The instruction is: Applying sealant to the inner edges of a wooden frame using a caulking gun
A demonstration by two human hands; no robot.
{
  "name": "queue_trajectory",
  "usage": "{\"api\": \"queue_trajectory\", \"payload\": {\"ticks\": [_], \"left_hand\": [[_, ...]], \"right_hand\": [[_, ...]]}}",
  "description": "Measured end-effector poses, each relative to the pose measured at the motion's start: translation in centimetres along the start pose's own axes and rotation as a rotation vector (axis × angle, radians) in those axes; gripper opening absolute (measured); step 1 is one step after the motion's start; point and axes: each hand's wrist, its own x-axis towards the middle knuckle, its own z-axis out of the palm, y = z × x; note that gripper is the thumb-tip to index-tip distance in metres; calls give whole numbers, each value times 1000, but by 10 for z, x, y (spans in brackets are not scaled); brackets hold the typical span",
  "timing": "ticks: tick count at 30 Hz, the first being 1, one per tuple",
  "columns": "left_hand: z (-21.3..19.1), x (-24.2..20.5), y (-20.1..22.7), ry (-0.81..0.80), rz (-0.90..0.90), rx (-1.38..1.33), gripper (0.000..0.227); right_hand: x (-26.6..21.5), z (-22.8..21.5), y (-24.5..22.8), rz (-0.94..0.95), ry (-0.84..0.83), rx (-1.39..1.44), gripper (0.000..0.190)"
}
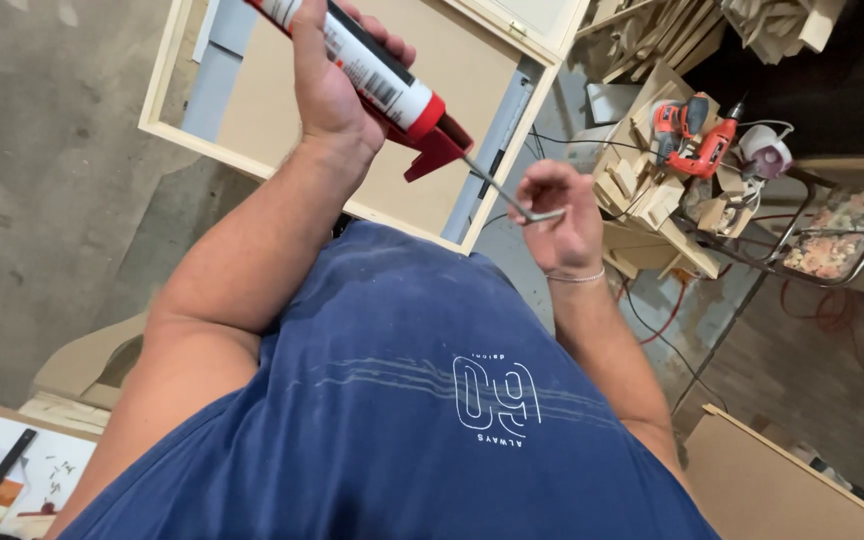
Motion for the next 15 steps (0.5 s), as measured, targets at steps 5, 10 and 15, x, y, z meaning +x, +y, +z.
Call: {"api": "queue_trajectory", "payload": {"ticks": [5,10,15], "left_hand": [[3,7,6,21,20,-20,35],[2,9,4,38,-46,-90,32],[9,3,8,139,-89,-57,35]], "right_hand": [[-13,0,24,-39,49,-205,39],[-18,28,17,-382,160,-804,25],[-18,31,11,-457,115,-914,21]]}}
